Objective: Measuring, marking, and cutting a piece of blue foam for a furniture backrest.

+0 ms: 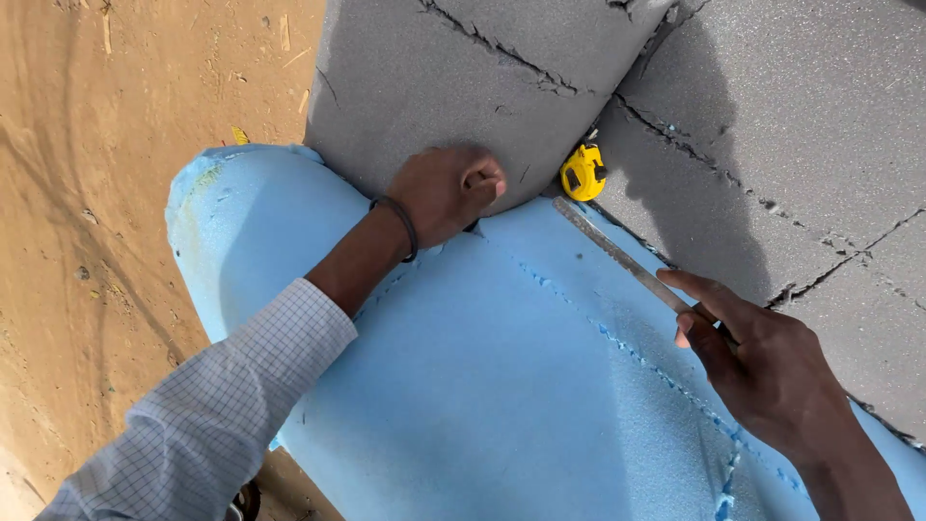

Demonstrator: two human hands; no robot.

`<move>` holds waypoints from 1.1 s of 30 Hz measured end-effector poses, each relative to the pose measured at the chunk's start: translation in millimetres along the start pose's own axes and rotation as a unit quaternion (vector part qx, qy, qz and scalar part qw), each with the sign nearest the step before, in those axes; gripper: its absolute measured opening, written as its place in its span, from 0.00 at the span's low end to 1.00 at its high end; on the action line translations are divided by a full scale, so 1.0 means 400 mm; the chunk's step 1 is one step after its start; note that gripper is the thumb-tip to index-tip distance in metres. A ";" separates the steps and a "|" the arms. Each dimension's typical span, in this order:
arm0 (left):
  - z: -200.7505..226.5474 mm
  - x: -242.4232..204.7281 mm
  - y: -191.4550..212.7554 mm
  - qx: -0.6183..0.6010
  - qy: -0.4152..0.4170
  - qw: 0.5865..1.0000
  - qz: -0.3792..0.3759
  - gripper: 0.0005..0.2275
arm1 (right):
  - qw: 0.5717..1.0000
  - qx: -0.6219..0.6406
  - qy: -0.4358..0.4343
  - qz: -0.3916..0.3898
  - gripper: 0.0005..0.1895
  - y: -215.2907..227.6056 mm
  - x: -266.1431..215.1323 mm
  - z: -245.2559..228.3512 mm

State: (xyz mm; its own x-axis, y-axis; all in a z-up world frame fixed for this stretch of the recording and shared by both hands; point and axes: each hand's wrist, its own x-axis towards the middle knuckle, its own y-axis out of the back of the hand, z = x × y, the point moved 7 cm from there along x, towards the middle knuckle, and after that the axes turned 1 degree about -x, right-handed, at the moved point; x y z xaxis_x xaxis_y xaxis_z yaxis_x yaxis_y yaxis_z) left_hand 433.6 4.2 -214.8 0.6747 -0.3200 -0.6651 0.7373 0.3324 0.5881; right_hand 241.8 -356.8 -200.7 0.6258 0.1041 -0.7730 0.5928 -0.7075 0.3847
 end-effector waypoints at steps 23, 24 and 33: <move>-0.138 0.009 -0.030 0.133 0.002 0.977 -0.168 0.11 | 0.988 0.103 0.002 -0.116 0.30 -0.095 0.052 -0.183; -0.140 0.014 -0.030 0.130 0.003 0.979 -0.156 0.10 | 0.979 0.186 0.020 -0.084 0.32 -0.094 0.054 -0.181; -0.125 0.015 -0.021 0.119 0.041 0.981 -0.148 0.08 | 0.881 0.457 0.116 -0.039 0.26 0.007 0.021 -0.253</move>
State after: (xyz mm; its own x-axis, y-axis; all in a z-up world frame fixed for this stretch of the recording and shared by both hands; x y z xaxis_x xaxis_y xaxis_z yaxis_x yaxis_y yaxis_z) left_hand 429.9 43.8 -246.6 0.4330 -0.2954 -0.8516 0.8936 0.0171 0.4485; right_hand 300.0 -287.0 -155.1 0.7508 0.2429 -0.6142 0.0498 -0.9481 -0.3141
